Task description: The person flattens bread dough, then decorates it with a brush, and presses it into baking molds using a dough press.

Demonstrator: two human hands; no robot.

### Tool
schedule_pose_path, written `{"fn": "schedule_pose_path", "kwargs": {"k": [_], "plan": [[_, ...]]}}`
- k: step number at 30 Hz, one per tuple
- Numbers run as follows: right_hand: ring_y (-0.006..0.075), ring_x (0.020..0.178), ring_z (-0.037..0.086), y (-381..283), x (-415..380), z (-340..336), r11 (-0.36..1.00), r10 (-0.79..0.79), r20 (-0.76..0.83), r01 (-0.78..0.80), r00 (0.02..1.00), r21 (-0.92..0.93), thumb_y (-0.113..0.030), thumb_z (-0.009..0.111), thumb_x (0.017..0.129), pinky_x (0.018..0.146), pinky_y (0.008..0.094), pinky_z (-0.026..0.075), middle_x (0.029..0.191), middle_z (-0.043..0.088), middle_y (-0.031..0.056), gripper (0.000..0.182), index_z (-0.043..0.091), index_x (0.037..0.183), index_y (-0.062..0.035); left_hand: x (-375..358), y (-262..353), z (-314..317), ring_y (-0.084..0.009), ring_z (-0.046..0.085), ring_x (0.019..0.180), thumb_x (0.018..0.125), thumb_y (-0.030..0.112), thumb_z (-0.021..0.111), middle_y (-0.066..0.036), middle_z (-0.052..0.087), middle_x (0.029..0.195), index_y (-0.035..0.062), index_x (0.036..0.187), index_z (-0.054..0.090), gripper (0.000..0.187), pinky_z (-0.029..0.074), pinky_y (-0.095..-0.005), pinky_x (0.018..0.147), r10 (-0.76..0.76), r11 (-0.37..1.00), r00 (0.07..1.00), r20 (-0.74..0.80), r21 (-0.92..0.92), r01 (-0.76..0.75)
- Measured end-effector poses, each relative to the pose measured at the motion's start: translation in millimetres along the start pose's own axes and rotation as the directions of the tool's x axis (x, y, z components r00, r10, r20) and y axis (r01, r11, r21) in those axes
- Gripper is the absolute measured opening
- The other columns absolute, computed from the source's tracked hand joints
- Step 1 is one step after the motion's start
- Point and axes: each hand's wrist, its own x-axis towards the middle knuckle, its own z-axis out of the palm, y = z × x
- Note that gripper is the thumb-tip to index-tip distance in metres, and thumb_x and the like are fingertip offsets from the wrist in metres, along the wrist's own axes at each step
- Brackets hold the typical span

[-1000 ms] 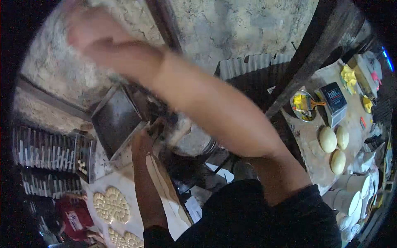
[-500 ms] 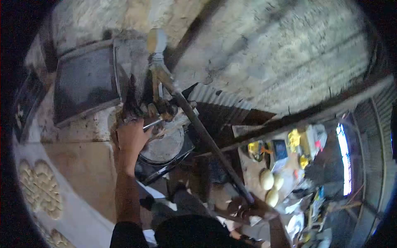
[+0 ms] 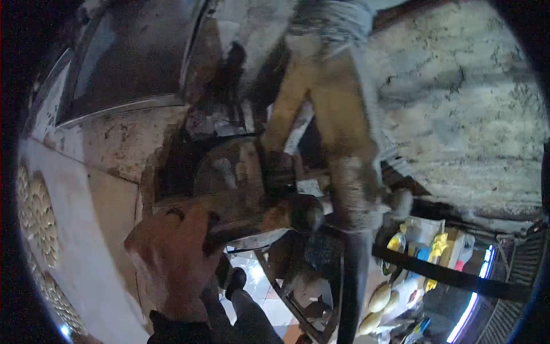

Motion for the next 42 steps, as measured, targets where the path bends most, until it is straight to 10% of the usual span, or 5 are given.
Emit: {"fn": "schedule_pose_path", "kwargs": {"k": [18,22,29,32,42], "plan": [[0.025,0.086,0.071,65,2,51,0.986,-0.141,0.218,0.118,0.966,0.116,-0.035,0.075,0.08,0.076,0.0386,0.054,0.096,0.073,0.0131,0.04,0.072,0.111,-0.0093,120,-14,-13,-0.0363,0.064,0.06,0.097,0.041,0.053,-0.019,0.062,0.061,0.0036,0.066,0.069,0.051,0.051,-0.0453,0.061,0.272,0.929,0.962,0.035,0.251,-0.272],[0.0301,0.075,0.068,126,110,224,0.807,-0.359,0.057,0.279,0.932,0.52,-0.035,0.071,0.082,0.068,0.0405,0.053,0.082,0.069,0.0163,0.033,0.071,0.101,-0.0075,106,-48,20,-0.0345,0.066,0.07,0.097,0.033,0.056,-0.018,0.069,0.079,0.0066,0.085,0.073,0.033,0.051,-0.0447,0.065,0.734,0.627,0.642,-0.222,0.583,-0.516],[0.0269,0.052,0.061,62,70,145,0.687,-0.639,-0.245,0.684,0.729,0.246,-0.041,0.071,0.087,0.049,0.0392,0.047,0.064,0.062,0.0115,0.039,0.067,0.092,-0.0023,49,-52,15,-0.0418,0.066,0.098,0.097,0.039,0.058,-0.018,0.069,0.11,0.006,0.12,0.064,0.041,0.048,-0.0524,0.091,0.037,0.99,0.999,0.023,0.138,-0.04],[0.0367,0.069,0.068,67,75,145,0.73,-0.645,-0.241,0.678,0.725,0.086,-0.04,0.066,0.087,0.059,0.0475,0.051,0.084,0.071,0.0166,0.036,0.069,0.093,-0.0047,-33,12,66,-0.0378,0.064,0.09,0.097,0.042,0.06,-0.017,0.063,0.112,0.0032,0.126,0.056,0.049,0.048,-0.0482,0.085,0.111,0.92,0.818,-0.565,-0.254,-0.3],[0.0405,0.077,0.065,87,134,187,0.335,-0.919,-0.228,0.942,0.32,-0.028,-0.027,0.061,0.091,0.072,0.0496,0.052,0.078,0.065,0.02,0.025,0.066,0.09,-0.0022,-322,158,200,-0.0165,0.055,0.048,0.093,0.041,0.069,-0.006,0.057,0.059,0.0047,0.077,0.056,0.041,0.043,-0.0355,0.046,-0.031,0.164,0.9,0.435,-0.886,0.434]]}}
